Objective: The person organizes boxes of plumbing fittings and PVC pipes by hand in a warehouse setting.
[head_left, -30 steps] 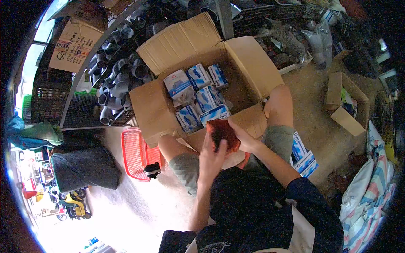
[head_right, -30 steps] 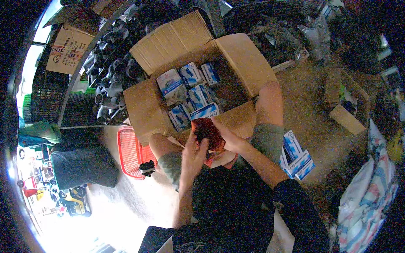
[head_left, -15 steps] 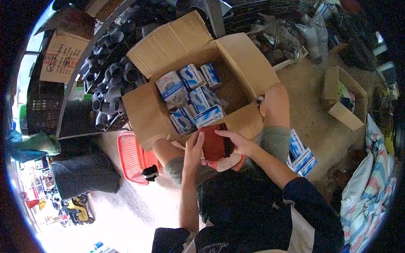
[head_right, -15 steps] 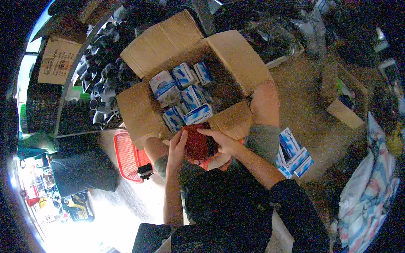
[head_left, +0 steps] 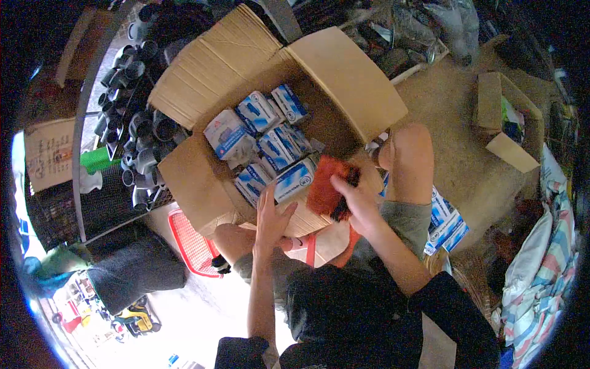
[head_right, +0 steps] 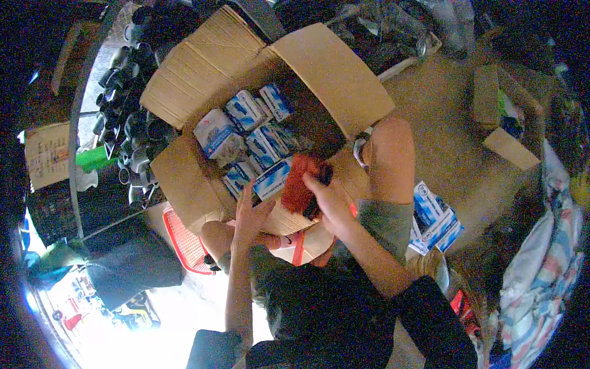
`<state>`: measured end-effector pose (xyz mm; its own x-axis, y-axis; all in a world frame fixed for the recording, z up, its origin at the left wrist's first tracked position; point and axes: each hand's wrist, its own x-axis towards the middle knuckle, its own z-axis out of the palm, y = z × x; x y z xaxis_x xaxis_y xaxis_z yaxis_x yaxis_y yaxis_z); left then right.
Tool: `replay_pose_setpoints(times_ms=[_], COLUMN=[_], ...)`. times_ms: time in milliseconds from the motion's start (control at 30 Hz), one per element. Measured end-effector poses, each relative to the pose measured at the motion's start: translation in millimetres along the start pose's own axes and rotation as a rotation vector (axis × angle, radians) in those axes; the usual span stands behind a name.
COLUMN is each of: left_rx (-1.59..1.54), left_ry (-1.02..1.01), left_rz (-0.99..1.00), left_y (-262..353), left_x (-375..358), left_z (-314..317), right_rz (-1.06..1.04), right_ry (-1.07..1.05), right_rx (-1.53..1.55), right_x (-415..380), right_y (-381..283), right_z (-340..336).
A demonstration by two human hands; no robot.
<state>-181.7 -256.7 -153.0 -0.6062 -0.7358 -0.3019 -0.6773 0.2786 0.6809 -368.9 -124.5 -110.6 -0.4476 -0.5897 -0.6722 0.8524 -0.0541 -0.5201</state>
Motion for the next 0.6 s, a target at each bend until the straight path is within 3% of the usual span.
replay_pose_setpoints(times_ms=[67, 167, 267, 367, 467, 600], left_rx=[0.43, 0.687, 0.578, 0.39, 0.251, 0.192], left_ry=[-0.042, -0.241, -0.395, -0.367, -0.219, -0.249], left_rz=[0.177, 0.168, 0.088, 0.26, 0.292, -0.008], left_y=[-8.5, -39.2, -22.6, -58.0, -64.1, -38.0], left_x=[25.8, 60.5, 80.1, 98.4, 130.4, 197.6], left_z=[9.9, 40.2, 43.4, 42.9, 44.4, 69.9], right_rz=[-0.092, -0.028, -0.097, -0.101, -0.032, 0.063], right_ry=[0.121, 0.149, 0.15, 0.172, 0.238, 0.286], right_rx=[0.126, 0.208, 0.131, 0.096, 0.136, 0.083], right_x=[10.1, 15.7, 18.7, 19.5, 14.6, 8.2], right_y=[-11.7, -23.6, -18.4, -18.6, -24.1, -30.2], right_z=[-9.7, -17.8, -20.0, -22.3, -18.9, -23.4])
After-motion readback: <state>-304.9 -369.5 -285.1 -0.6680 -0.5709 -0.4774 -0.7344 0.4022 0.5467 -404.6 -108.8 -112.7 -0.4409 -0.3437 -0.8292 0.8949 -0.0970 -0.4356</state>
